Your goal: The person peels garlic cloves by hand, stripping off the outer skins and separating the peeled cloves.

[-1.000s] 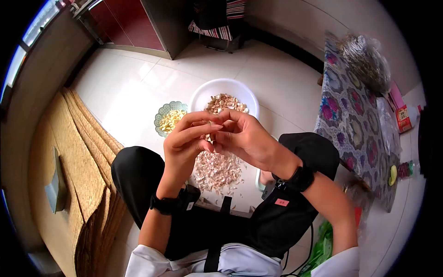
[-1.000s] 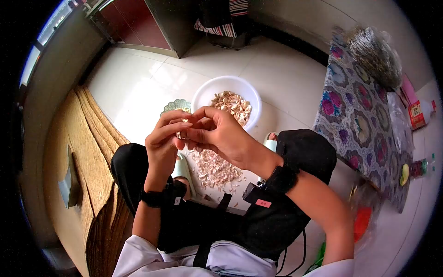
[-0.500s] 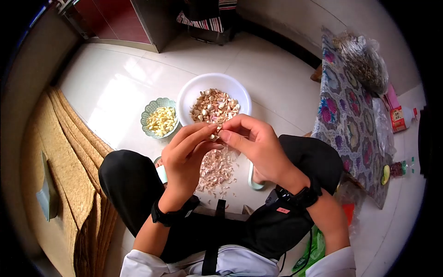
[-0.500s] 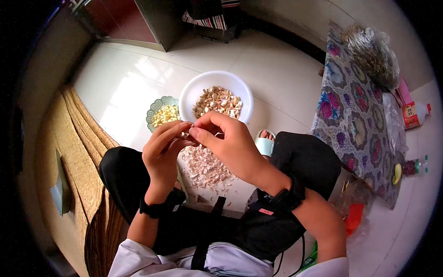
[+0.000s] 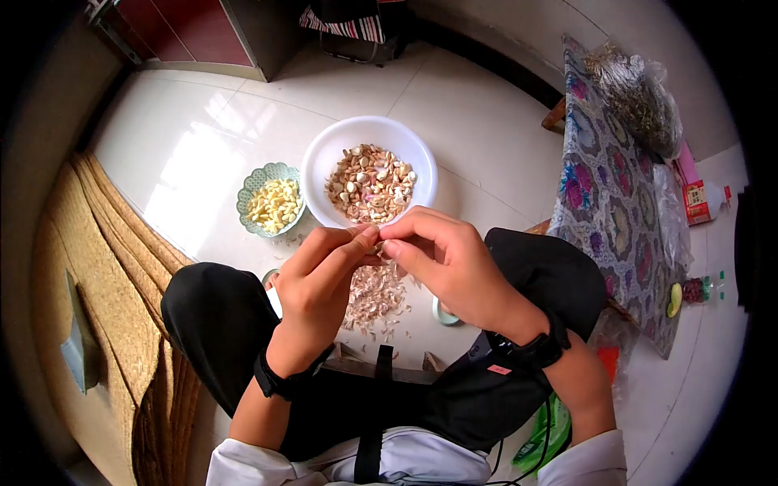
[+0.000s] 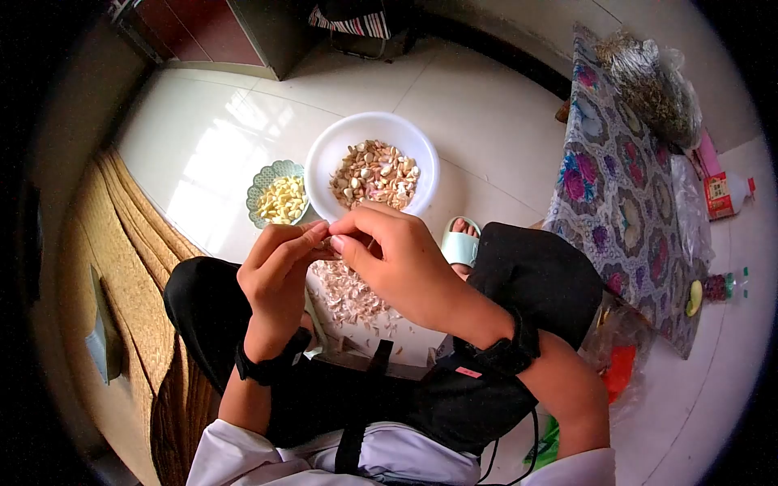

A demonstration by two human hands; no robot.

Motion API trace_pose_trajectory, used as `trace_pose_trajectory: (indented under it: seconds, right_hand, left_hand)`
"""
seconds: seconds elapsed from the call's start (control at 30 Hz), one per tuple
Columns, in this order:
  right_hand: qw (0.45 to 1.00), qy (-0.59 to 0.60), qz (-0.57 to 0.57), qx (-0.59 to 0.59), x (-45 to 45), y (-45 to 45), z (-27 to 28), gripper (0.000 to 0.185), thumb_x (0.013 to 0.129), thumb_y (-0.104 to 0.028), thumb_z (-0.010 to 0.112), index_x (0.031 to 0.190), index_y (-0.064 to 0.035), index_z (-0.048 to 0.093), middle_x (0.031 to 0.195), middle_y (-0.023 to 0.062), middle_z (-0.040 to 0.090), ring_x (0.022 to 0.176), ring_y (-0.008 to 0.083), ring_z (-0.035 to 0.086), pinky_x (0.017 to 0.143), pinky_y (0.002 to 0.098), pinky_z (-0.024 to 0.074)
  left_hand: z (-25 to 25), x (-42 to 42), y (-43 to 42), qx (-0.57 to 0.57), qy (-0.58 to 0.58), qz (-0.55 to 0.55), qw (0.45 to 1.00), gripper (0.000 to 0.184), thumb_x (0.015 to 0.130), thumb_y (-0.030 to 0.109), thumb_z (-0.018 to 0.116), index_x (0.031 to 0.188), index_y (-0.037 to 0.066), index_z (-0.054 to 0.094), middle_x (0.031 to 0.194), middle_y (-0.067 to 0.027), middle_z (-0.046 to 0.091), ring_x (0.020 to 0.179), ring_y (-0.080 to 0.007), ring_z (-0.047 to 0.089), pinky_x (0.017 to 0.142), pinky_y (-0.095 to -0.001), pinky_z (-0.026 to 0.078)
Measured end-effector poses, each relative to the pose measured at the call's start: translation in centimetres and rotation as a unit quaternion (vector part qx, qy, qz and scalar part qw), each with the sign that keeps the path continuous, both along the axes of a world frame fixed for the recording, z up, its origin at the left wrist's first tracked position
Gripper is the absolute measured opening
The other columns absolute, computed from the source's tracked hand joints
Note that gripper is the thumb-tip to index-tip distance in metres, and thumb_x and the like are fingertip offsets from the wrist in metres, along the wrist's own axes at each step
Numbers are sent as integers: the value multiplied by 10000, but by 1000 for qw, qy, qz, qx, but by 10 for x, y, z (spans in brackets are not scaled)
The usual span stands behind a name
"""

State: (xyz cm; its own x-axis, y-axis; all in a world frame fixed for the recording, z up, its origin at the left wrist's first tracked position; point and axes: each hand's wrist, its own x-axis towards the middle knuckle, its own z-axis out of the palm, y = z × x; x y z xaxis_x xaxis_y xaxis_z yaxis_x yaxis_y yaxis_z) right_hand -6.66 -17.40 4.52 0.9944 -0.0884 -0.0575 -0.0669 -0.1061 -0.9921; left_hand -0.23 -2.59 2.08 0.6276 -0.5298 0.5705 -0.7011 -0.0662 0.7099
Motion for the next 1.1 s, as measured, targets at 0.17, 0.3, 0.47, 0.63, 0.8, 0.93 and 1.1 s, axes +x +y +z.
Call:
trace_pose_trajectory:
  seconds: [0.17, 0.3, 0.47, 0.63, 0.8, 0.93, 1.1]
  right_hand:
    - [997, -10, 39, -64, -2, -5, 5, 107, 843, -36, 517, 900, 42, 562, 826, 31, 535, 734, 63, 505, 642, 202, 414]
    - [996, 2, 38, -85, -3, -5, 5, 93, 835, -47, 527, 861, 37, 557, 780, 22, 531, 718, 50, 491, 635, 199, 411]
    - [998, 58, 33, -19, -7, -2, 5, 95, 840, -66, 529, 814, 24, 531, 736, -6, 525, 681, 28, 461, 614, 191, 403]
    - [997, 50, 14, 51, -12, 2, -10, 66, 838, -39, 519, 797, 11, 503, 751, -25, 508, 679, 20, 454, 599, 185, 397]
    - [993, 8, -81, 84, -12, 18, -23, 107, 724, -28, 588, 728, 9, 487, 608, 19, 513, 559, 49, 451, 502, 220, 394]
    - [986, 25, -119, 117, -12, 23, -28, 105, 725, -22, 588, 747, 9, 490, 611, 9, 514, 564, 36, 450, 496, 212, 387]
    - [965, 81, -150, 200, -10, 24, -23, 101, 737, -26, 585, 770, 8, 496, 637, -10, 520, 591, 29, 464, 516, 203, 393]
  left_hand:
    - [-3, -3, -1, -6, 16, -9, 1000, 205, 709, -156, 574, 900, -83, 598, 834, -129, 555, 750, -194, 610, 628, -276, 570]
    - [-3, -5, -1, 3, 8, -10, 1000, 208, 700, -161, 579, 891, -81, 601, 818, -127, 559, 739, -191, 610, 624, -273, 564]
    - [-2, -9, 0, 17, -14, 1, 1000, 216, 676, -161, 594, 868, -64, 608, 787, -125, 567, 721, -193, 609, 618, -265, 545]
    - [-6, -11, -2, 12, -46, 5, 999, 218, 671, -159, 592, 868, -66, 608, 769, -124, 565, 712, -205, 614, 614, -274, 549]
    - [-10, -11, 0, 10, -42, 4, 999, 241, 674, -190, 552, 877, -73, 604, 769, -129, 563, 719, -214, 619, 618, -281, 549]
    - [-16, -12, -1, -7, 12, -1, 1000, 272, 690, -205, 512, 915, -72, 584, 809, -128, 568, 720, -204, 618, 620, -274, 539]
    - [-20, -17, -3, -198, 378, -11, 904, 204, 806, -82, 494, 1003, -67, 543, 849, -107, 564, 687, -151, 572, 599, -246, 483]
